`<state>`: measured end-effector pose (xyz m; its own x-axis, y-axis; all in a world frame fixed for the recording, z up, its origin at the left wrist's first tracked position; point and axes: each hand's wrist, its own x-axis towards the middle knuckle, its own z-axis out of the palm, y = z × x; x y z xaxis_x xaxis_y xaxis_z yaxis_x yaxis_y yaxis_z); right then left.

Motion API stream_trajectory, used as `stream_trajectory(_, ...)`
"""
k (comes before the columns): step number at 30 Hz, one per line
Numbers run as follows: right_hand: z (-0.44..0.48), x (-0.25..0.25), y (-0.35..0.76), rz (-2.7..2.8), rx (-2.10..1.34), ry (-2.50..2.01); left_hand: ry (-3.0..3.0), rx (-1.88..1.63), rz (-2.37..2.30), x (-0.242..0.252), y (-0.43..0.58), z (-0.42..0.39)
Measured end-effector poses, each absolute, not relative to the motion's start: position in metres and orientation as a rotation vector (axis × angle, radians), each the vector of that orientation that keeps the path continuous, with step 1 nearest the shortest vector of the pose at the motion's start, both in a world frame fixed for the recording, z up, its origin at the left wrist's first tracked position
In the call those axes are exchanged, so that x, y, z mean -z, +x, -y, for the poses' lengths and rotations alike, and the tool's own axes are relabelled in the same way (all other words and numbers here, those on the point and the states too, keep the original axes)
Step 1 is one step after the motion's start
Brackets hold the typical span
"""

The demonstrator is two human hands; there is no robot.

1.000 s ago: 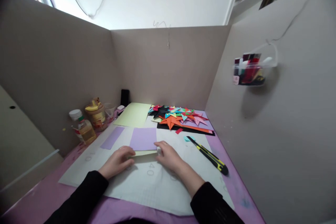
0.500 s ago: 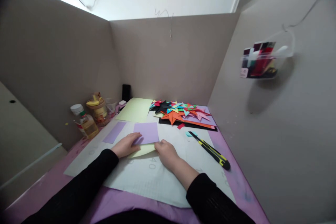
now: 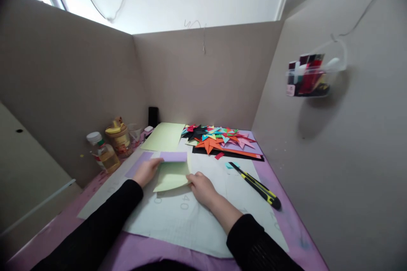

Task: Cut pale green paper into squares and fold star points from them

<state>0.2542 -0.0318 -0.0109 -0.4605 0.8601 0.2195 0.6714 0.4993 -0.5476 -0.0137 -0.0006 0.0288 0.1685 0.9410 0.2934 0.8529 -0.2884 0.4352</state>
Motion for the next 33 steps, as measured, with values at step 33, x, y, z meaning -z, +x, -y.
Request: stream_trajectory(33,0.005,0.013,0.236,1.785,-0.683,-1.594,2.534,-0.698,-1.672,-0.024,0.048,0.068)
